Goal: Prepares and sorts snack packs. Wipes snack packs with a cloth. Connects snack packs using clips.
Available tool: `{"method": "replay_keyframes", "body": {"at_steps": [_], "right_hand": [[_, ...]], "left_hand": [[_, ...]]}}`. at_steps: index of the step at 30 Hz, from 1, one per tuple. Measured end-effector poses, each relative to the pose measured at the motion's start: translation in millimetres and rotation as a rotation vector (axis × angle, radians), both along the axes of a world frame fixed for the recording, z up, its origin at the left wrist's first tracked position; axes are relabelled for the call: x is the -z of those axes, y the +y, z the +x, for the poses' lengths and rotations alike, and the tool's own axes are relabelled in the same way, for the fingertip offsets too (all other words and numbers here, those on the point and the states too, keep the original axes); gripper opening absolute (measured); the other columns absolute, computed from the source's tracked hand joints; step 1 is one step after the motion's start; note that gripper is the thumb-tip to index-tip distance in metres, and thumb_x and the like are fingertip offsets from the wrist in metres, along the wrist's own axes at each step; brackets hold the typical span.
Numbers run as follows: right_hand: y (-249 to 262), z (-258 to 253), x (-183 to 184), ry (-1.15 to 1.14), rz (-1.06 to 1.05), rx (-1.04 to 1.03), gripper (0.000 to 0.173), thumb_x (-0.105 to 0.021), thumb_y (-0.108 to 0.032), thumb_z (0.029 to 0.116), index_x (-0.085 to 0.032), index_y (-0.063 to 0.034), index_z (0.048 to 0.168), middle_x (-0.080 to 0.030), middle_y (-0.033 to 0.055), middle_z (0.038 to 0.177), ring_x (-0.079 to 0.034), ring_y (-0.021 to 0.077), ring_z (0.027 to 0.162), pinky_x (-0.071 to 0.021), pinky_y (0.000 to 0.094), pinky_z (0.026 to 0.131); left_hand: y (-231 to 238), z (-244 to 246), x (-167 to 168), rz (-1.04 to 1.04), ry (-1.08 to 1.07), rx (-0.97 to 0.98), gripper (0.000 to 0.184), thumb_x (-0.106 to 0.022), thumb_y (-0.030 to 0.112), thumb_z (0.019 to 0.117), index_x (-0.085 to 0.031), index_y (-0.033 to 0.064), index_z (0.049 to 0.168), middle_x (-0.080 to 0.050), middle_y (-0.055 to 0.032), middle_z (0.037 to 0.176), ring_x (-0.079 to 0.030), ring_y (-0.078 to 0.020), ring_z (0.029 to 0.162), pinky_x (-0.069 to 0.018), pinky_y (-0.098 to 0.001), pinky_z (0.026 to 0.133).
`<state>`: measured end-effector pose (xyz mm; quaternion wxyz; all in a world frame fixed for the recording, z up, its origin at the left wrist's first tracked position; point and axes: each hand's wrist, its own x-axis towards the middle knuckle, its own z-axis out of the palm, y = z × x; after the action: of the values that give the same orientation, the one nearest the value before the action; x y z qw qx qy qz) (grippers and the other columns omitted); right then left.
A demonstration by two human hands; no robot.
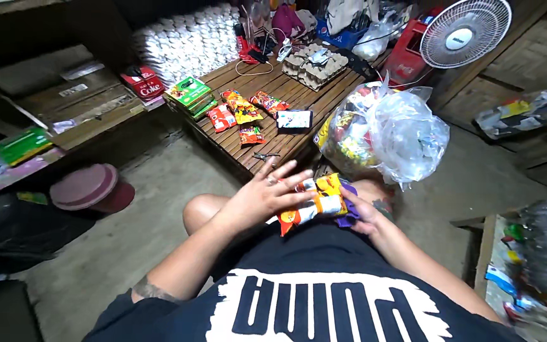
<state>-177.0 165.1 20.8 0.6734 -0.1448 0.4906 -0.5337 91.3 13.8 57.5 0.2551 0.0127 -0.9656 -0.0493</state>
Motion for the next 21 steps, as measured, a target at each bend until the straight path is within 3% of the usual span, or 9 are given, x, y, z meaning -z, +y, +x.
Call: {"method": "replay_keyframes", "body": {"at_steps": [4,7,10,12,13,14,16,19,21], "right_hand": [[-2,-6,-1,-0.001,0.021,-0.016,0.046,-0.032,-0.042,0.111,-0.056,-0.0083,0.131,-0.072,0.0105,0.109,-0.072,0.0204,0.099,-0.0613,0.0384,0.084],[-4,-13,-5,-0.038,-0.003,0.047,0.05,-0.028,-0.045,0.1111,-0.055,-0.0084,0.132,-0.071,0.0111,0.108,-0.071,0.0214,0.098,-0.0609,0.0396,0.084],[-5,-17,-3,-0.016,-0.094,0.149,0.045,-0.026,-0.038,0.1123,-0.058,-0.0078,0.122,-0.072,0.0096,0.098,-0.071,0.0188,0.089,-0.0613,0.0361,0.077],[-10,-16,-5,0.08,-0.051,0.247,0.042,-0.03,-0.036,0.1125,-0.057,-0.0054,0.12,-0.07,0.0092,0.094,-0.07,0.0178,0.085,-0.0607,0.0348,0.074],[-13,-16,-6,0.131,-0.038,0.286,0.041,-0.032,-0.036,0.1122,-0.057,-0.0042,0.121,-0.07,0.0095,0.095,-0.07,0.018,0.085,-0.0605,0.0349,0.074],[-15,-16,-6,0.197,-0.04,0.322,0.04,-0.035,-0.035,0.1119,-0.056,-0.0029,0.123,-0.07,0.0102,0.096,-0.07,0.0185,0.086,-0.0606,0.0356,0.076],[-18,-15,-5,0.4,-0.064,0.394,0.039,-0.041,-0.034,0.1107,-0.054,-0.0023,0.131,-0.07,0.0113,0.098,-0.071,0.0186,0.088,-0.0609,0.0366,0.078],[-20,-11,-7,0.741,-0.158,0.402,0.046,-0.047,-0.033,0.1082,-0.046,-0.0084,0.147,-0.069,0.0101,0.113,-0.07,0.0142,0.096,-0.0596,0.0352,0.086],[-22,-4,-13,0.918,-0.227,0.337,0.05,-0.051,-0.031,0.1053,-0.045,-0.0083,0.149,-0.056,0.0155,0.138,-0.062,0.0166,0.115,-0.0537,0.0375,0.096]], "left_hand": [[10,-7,-9,0.065,-0.222,0.152,0.063,-0.055,0.001,0.0992,-0.049,0.0402,0.149,-0.046,-0.0008,0.158,-0.048,-0.0366,0.141,-0.0472,-0.0584,0.106],[6,-5,3,0.285,-0.224,0.158,0.065,-0.057,0.004,0.0949,-0.047,0.0328,0.152,-0.044,-0.0048,0.16,-0.045,-0.0369,0.144,-0.0473,-0.0574,0.107],[2,0,24,0.687,-0.192,0.116,0.059,-0.046,0.014,0.1014,-0.036,0.0169,0.16,-0.044,-0.0071,0.159,-0.045,-0.0214,0.145,-0.0405,-0.0472,0.118],[7,2,35,1.109,-0.061,0.0,0.051,-0.036,0.018,0.1056,-0.038,0.0028,0.155,-0.057,-0.0102,0.144,-0.057,-0.0123,0.129,-0.0464,-0.0368,0.112],[12,2,35,1.316,0.018,-0.107,0.048,-0.031,0.024,0.1091,-0.04,-0.0032,0.148,-0.064,-0.01,0.129,-0.063,-0.0091,0.116,-0.0512,-0.0319,0.104],[14,2,34,1.487,0.084,-0.198,0.049,-0.027,0.029,0.111,-0.042,-0.0037,0.144,-0.067,-0.0076,0.116,-0.066,-0.0072,0.105,-0.0552,-0.0289,0.096],[12,3,36,1.716,0.187,-0.255,0.05,-0.021,0.033,0.1124,-0.048,-0.0014,0.137,-0.07,-0.0068,0.108,-0.069,-0.0093,0.1,-0.0576,-0.03,0.091],[7,6,42,1.931,0.305,-0.204,0.057,-0.014,0.037,0.1127,-0.055,0.0002,0.127,-0.071,-0.0104,0.106,-0.07,-0.0168,0.099,-0.0589,-0.0362,0.09],[6,6,42,2.016,0.347,-0.113,0.061,-0.008,0.038,0.112,-0.054,0.0019,0.127,-0.071,-0.0113,0.107,-0.07,-0.0192,0.102,-0.0583,-0.0386,0.092]]}}
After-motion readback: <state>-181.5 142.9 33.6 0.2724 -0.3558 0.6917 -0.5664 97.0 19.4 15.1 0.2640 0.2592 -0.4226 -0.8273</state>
